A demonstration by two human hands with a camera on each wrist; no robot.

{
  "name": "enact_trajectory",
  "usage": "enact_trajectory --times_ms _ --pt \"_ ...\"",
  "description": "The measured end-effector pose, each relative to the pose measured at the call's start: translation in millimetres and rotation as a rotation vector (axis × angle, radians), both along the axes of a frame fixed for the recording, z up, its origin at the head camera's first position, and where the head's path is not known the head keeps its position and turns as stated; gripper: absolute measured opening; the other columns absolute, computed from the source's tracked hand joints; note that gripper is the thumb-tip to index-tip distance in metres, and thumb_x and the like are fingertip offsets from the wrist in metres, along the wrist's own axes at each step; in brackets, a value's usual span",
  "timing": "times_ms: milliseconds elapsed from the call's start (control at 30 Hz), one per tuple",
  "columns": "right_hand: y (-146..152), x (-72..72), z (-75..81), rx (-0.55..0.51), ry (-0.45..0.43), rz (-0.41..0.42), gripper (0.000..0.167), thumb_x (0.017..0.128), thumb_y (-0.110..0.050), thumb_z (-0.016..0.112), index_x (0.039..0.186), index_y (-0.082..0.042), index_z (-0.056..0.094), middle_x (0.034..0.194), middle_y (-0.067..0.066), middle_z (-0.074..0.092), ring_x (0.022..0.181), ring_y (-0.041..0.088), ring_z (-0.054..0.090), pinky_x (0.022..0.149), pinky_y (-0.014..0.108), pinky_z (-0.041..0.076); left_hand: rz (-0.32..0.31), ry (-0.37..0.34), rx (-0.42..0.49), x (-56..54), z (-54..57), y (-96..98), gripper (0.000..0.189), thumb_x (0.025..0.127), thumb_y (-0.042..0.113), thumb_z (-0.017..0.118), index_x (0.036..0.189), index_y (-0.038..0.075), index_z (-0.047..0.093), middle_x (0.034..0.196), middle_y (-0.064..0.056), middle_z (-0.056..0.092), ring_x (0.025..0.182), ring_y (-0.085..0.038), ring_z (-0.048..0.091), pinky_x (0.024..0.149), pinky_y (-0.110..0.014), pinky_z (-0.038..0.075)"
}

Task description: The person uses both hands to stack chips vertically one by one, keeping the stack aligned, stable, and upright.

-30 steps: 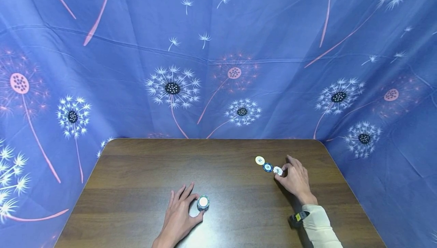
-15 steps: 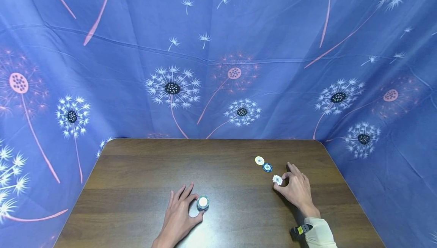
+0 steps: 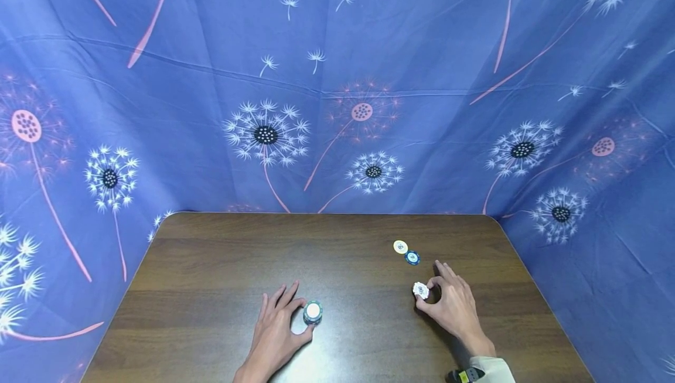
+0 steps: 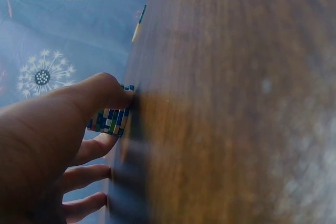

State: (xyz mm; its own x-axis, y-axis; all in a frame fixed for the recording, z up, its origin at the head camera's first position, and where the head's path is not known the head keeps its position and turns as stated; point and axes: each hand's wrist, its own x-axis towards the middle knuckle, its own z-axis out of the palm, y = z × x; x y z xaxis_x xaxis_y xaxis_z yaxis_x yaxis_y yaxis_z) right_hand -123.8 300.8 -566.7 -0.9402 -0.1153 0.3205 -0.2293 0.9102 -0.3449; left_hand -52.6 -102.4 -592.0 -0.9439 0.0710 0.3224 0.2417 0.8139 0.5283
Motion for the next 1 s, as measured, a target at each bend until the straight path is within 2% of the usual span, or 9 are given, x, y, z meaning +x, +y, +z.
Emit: enact_trajectory --times_ms 333,567,1000 --pt "-40.4 13.2 2.6 -0.016 0.032 0.118 0.033 0.068 -0.03 0.093 0.082 -0.019 0.065 0.148 0.027 0.062 0.137 0.054 0.056 0.108 0.071 0.045 -0.005 -0.023 -0.005 -0.2 1.1 -1.1 0.041 0.07 0.032 0.094 0.107 0.02 0.077 0.152 -0.011 0.063 0.143 -0.041 0.053 0.12 -0.075 0.029" --pt "-78.2 18.8 2.9 -0.006 0.066 0.238 0.035 0.066 -0.033 0.091 0.081 -0.018 0.063 0.147 0.023 0.063 0.138 0.049 0.057 0.109 0.069 0.046 -0.006 -0.033 -0.004 -0.2 2.2 -1.5 0.042 0.071 0.032 0.093 0.107 0.019 0.078 0.152 -0.011 0.062 0.144 -0.041 0.053 0.121 -0.075 0.029" --pt "-147.9 21.2 7.6 -0.029 0.028 0.418 0.034 0.067 -0.034 0.09 0.085 -0.019 0.065 0.148 0.019 0.064 0.141 0.043 0.056 0.114 0.067 0.044 -0.003 -0.009 -0.026 -0.3 2.5 -1.0 0.044 0.07 0.033 0.093 0.108 0.018 0.079 0.151 -0.011 0.064 0.142 -0.04 0.054 0.119 -0.075 0.031"
